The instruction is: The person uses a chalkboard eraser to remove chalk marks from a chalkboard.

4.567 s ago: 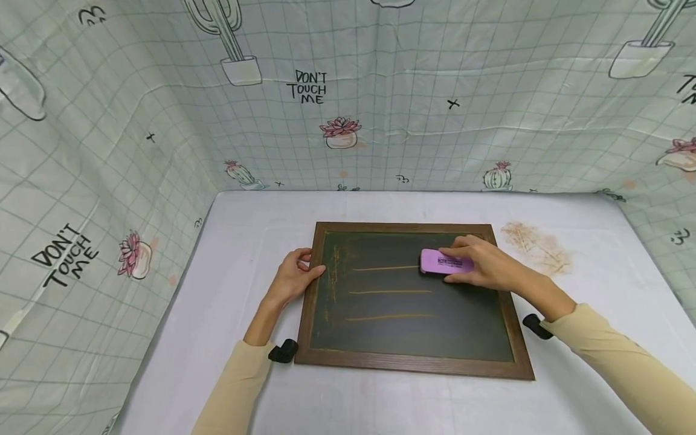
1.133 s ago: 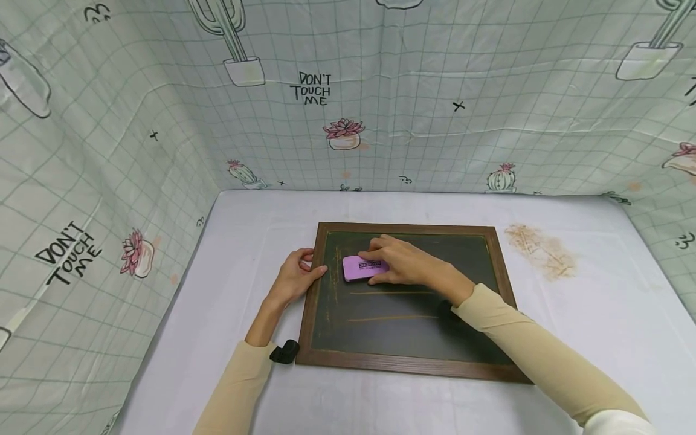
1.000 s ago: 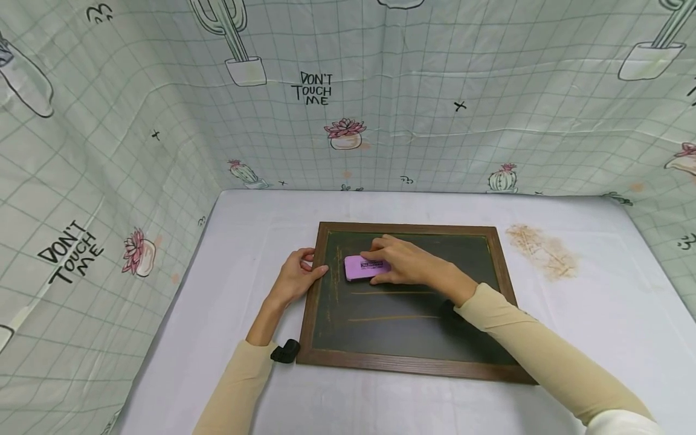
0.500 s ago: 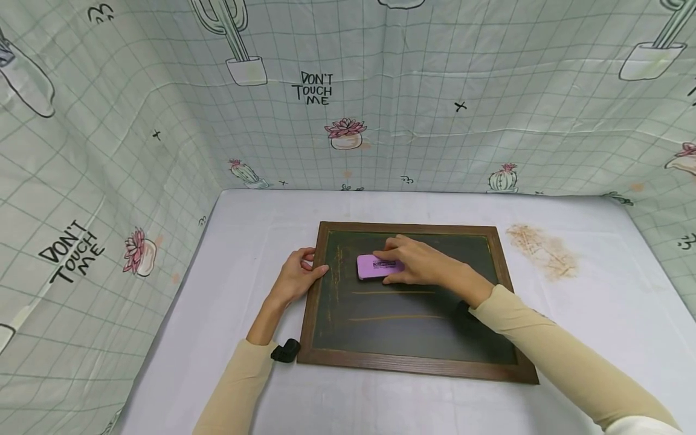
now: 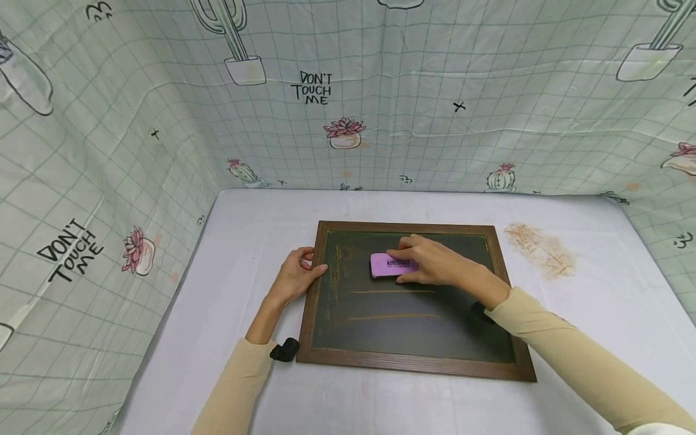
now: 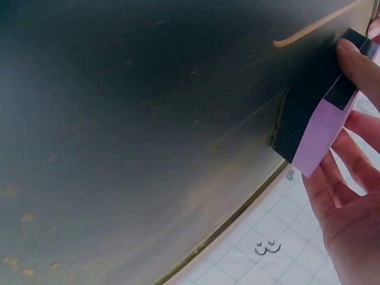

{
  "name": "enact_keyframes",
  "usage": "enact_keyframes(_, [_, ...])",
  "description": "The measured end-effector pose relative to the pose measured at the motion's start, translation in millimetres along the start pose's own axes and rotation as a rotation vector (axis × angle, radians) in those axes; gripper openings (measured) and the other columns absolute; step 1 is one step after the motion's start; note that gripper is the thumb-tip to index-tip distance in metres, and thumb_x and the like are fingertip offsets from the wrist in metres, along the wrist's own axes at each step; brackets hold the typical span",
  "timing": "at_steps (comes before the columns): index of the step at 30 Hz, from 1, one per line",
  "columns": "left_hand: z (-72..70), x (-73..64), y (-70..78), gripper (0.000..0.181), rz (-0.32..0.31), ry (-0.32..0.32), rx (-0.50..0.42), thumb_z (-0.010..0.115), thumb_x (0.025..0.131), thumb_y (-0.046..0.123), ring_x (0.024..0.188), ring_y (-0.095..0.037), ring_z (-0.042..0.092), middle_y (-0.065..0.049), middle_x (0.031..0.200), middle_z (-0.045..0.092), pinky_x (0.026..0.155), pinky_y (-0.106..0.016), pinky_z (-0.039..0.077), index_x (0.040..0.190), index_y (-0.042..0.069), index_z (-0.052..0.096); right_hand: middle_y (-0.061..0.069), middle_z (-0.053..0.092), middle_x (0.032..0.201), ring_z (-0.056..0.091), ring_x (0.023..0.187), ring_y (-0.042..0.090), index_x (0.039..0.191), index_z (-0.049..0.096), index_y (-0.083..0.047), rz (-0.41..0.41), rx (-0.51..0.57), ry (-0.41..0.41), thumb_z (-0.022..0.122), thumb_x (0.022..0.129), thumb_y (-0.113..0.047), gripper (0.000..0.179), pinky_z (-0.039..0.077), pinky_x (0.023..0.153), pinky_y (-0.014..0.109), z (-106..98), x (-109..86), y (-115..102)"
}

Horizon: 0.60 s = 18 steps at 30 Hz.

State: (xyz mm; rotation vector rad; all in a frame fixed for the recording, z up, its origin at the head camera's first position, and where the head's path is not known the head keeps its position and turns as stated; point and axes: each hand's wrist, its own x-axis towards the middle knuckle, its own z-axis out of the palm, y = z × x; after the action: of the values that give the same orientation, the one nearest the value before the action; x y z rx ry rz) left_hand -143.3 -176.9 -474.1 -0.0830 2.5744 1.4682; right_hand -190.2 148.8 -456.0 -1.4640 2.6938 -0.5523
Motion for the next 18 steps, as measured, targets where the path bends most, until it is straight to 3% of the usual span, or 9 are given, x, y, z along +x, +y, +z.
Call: enact_keyframes(18, [-0.9, -1.0, 0.2, 0.059, -0.004, -0.001, 0.000, 0.071, 0.098, 0.013, 0.107, -0.033, 0.053, -0.024, 0.127, 0.053, 0.090, -0.043, 0.046, 0.147, -0.010, 0.044, 0.010, 0.062, 0.105, 0.053, 0.089, 0.020, 0.129, 0.070, 0.003, 0.029, -0.014, 0.027, 0.087, 0.084, -0.025, 0.056, 0.049, 0.075, 0.038, -11, -36.5, 13])
